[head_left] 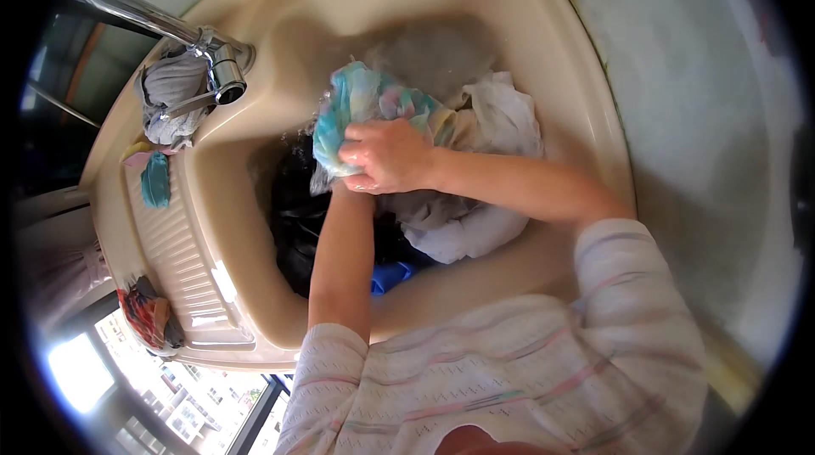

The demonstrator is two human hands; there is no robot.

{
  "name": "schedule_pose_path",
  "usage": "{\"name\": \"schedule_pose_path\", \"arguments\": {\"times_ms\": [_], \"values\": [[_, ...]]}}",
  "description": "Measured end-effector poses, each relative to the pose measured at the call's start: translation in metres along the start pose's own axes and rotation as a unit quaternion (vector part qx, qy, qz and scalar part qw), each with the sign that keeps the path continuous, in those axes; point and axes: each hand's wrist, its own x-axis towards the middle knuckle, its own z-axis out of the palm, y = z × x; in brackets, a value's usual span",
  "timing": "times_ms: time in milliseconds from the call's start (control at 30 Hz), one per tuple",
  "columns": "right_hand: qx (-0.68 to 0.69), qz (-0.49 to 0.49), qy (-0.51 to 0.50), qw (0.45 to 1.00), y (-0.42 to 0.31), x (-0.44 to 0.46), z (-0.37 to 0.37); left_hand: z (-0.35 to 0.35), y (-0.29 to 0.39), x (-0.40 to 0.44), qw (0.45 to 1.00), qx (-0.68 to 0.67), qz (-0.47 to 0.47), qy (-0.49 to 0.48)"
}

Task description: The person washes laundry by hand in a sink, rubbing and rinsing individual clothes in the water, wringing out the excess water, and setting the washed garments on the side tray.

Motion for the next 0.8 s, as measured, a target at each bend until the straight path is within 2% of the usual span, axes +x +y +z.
{"name": "schedule_pose_path", "arguments": {"times_ms": [33, 67, 100, 133, 167, 233, 267, 300, 333, 367, 433, 467, 500, 533, 567, 600, 667, 700, 733, 767, 800], "values": [[0.002, -0.034, 0.049, 0.998, 0.003, -0.004, 0.020, 0.018, 0.015, -0.025, 0.990, -0.126, -0.061, 0.005], [-0.108, 0.059, -0.084, 0.989, 0.013, 0.007, 0.021, 0.034, 0.030, -0.052, 0.961, -0.249, -0.121, 0.014], [-0.061, 0.171, -0.101, 0.978, 0.035, 0.016, 0.025, 0.048, 0.045, -0.069, 0.913, -0.371, -0.169, 0.024], [-0.014, 0.282, -0.115, 0.952, 0.063, 0.022, 0.035, 0.049, 0.045, -0.070, 0.896, -0.394, -0.206, 0.030], [0.109, 0.238, -0.034, 0.965, 0.113, 0.013, 0.057, 0.050, 0.046, -0.071, 0.876, -0.416, -0.242, 0.039], [0.154, 0.232, 0.037, 0.960, 0.132, 0.006, 0.066, 0.034, 0.019, -0.047, 0.916, -0.265, -0.294, 0.059], [0.069, 0.270, 0.021, 0.960, 0.103, 0.011, 0.043, 0.025, 0.002, -0.037, 0.930, -0.209, -0.279, 0.116], [-0.020, 0.306, 0.008, 0.952, 0.069, 0.014, 0.016, 0.018, -0.004, -0.030, 0.929, -0.211, -0.270, 0.137], [0.048, 0.256, -0.018, 0.965, 0.031, 0.012, -0.002, 0.015, -0.002, -0.027, 0.934, -0.216, -0.254, 0.131], [0.012, 0.128, 0.038, 0.991, 0.017, -0.005, 0.019, 0.012, 0.000, -0.026, 0.942, -0.208, -0.233, 0.121], [0.047, 0.091, 0.040, 0.994, 0.006, -0.001, 0.012, 0.010, 0.009, -0.022, 0.975, -0.117, -0.169, 0.087], [0.071, 0.159, 0.082, 0.981, 0.021, 0.007, 0.012, 0.008, 0.009, -0.019, 0.991, 0.080, -0.097, 0.046], [0.030, 0.246, 0.052, 0.967, 0.049, 0.018, 0.007, 0.005, 0.017, -0.019, 0.924, 0.382, -0.007, 0.001], [-0.013, 0.331, 0.019, 0.943, 0.081, 0.027, -0.001, 0.001, 0.029, -0.022, 0.850, 0.523, 0.055, -0.014], [-0.051, 0.301, -0.010, 0.952, 0.112, 0.028, -0.014, -0.004, 0.038, -0.022, 0.819, 0.568, 0.074, -0.019], [-0.091, 0.268, -0.039, 0.958, 0.133, 0.023, -0.027, -0.013, 0.050, -0.023, 0.823, 0.564, 0.067, -0.018], [0.075, 0.362, -0.118, 0.921, 0.121, 0.031, -0.092, -0.028, 0.065, -0.025, 0.936, 0.346, 0.035, 0.050], [0.210, 0.350, -0.142, 0.902, 0.146, 0.027, -0.106, -0.023, 0.096, -0.038, 0.936, 0.342, -0.025, 0.080], [0.092, 0.279, -0.084, 0.952, 0.160, 0.018, -0.113, -0.018, 0.109, -0.045, 0.912, 0.396, 0.027, 0.100], [-0.027, 0.203, -0.023, 0.978, 0.164, 0.011, -0.116, -0.010, 0.118, -0.052, 0.882, 0.450, 0.078, 0.117], [0.018, 0.261, -0.069, 0.963, 0.166, 0.002, -0.114, -0.002, 0.119, -0.055, 0.846, 0.500, 0.129, 0.132]]}}
